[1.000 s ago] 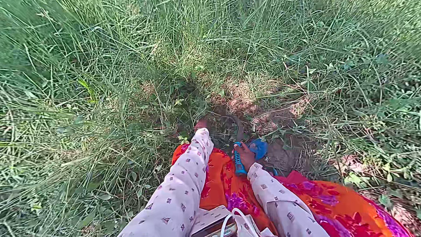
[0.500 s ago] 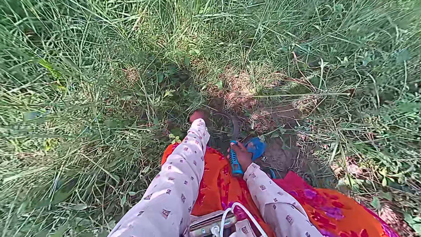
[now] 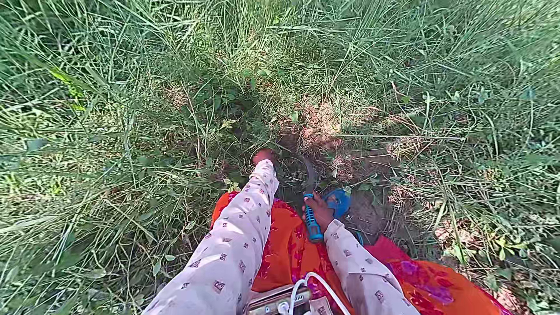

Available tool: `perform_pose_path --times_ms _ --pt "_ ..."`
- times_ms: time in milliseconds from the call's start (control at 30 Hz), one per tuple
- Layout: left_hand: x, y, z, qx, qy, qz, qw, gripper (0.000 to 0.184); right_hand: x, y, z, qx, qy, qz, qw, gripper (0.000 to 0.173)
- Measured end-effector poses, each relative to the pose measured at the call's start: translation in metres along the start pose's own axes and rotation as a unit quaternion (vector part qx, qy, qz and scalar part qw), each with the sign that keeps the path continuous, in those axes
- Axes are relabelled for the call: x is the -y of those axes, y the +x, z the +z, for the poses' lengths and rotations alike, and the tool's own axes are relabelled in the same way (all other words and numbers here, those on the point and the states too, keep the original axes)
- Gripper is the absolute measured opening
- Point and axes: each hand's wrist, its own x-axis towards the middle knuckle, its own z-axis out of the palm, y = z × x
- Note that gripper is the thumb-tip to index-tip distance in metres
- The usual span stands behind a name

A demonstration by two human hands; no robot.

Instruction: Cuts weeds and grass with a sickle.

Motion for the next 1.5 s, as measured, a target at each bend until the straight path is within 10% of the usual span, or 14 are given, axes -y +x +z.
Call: perform_pose_path --times_ms 200,1033,1500 --pt "0.008 0.011 -0.016 -0.031 -0.049 -0.025 0.998 0.043 -0.004 -0.073 -0.002 -0.002 0.039 -0.045 0.998 0.031" --pt "0.06 -0.03 -0.026 0.04 0.103 0.001 0.994 0.049 -0.008 0.007 0.013 0.077 -0.029 -0.052 0.995 0.04" --pt "0.059 -0.031 -0.033 0.012 -0.003 0.052 0.999 0.038 -0.003 -0.061 -0.011 0.017 -0.123 -0.058 0.991 0.053"
